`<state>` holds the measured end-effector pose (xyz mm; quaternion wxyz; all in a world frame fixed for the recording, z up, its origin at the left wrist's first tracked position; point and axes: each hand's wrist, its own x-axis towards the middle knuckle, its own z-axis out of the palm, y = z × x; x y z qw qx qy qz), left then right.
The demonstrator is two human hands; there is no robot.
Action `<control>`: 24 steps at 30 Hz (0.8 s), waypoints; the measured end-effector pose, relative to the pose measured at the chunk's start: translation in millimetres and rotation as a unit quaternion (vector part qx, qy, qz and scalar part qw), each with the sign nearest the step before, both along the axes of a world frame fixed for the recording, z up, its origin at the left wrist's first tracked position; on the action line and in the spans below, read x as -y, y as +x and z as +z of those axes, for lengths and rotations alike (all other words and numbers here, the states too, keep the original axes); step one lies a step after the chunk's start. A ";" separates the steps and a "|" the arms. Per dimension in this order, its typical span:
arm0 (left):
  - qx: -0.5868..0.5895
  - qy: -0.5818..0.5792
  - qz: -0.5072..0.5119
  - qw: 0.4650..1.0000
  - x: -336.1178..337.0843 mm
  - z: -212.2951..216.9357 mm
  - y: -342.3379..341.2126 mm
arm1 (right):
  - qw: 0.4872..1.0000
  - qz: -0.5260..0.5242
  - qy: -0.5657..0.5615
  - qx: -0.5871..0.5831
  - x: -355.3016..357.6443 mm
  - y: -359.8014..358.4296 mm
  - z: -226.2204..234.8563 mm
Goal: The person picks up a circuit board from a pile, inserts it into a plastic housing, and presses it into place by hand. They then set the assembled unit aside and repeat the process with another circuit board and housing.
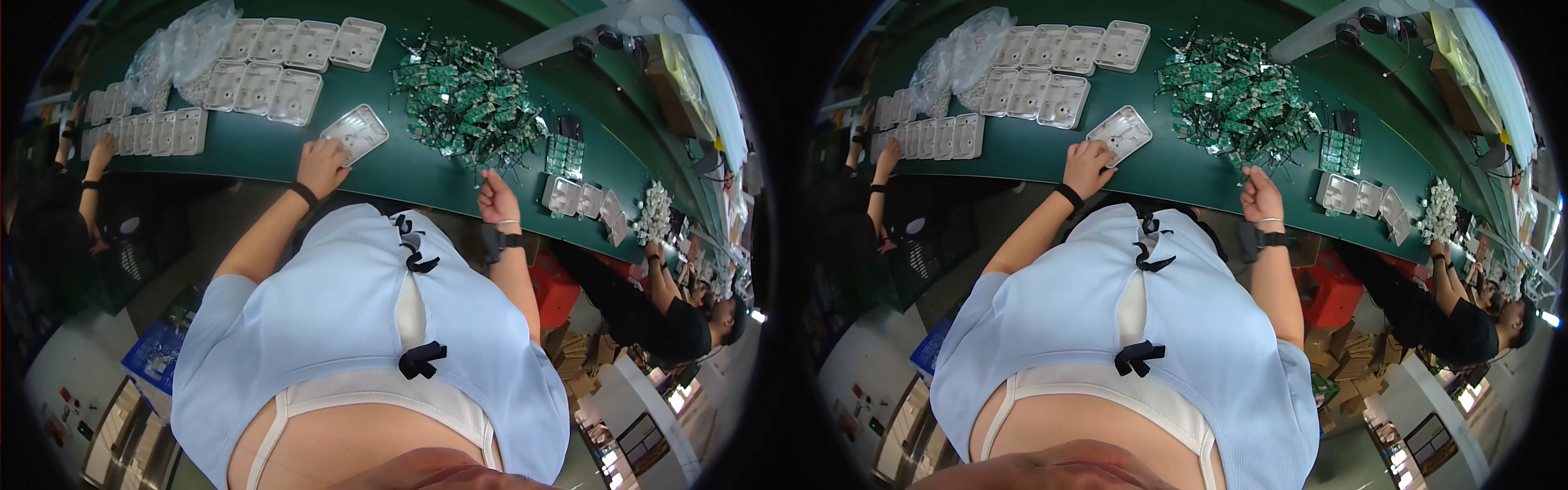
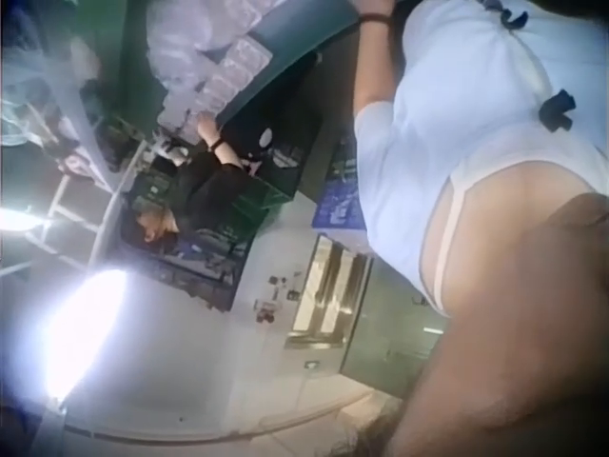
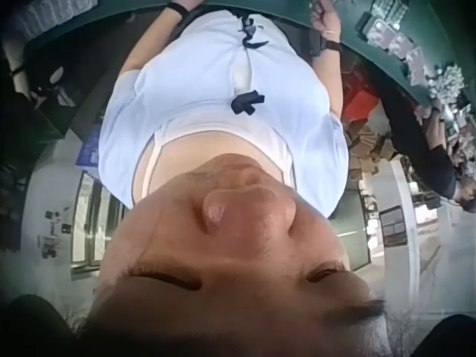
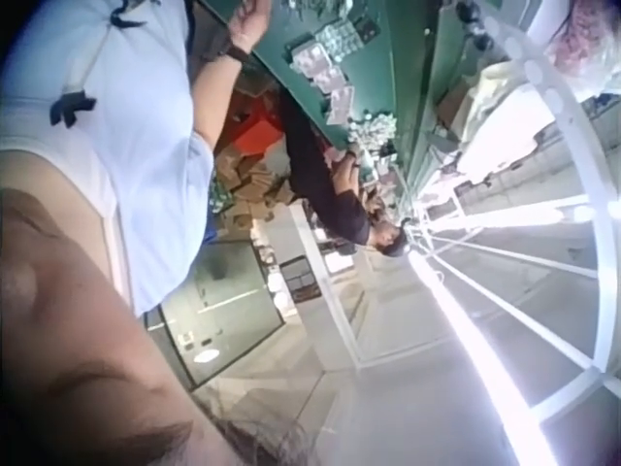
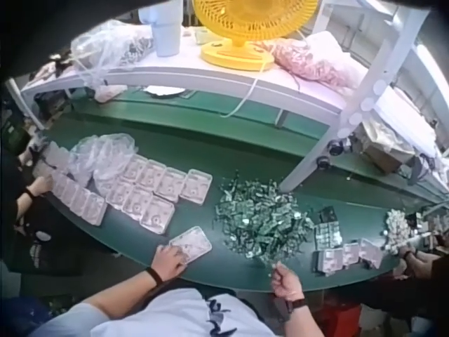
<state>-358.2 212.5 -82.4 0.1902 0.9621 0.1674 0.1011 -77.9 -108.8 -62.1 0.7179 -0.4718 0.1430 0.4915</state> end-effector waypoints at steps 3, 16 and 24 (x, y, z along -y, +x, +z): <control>0.023 -0.011 0.050 0.998 1.0 -1.4 0.7 | 0.969 -0.048 0.096 -0.224 11.9 10.2 14.1; 0.126 -0.220 0.099 0.962 2.6 63.9 23.6 | 0.958 0.043 0.280 0.035 -77.1 -7.6 121.5; 0.230 -0.236 0.017 0.944 27.0 164.0 70.9 | 0.887 0.116 0.038 0.445 -126.5 -58.3 179.9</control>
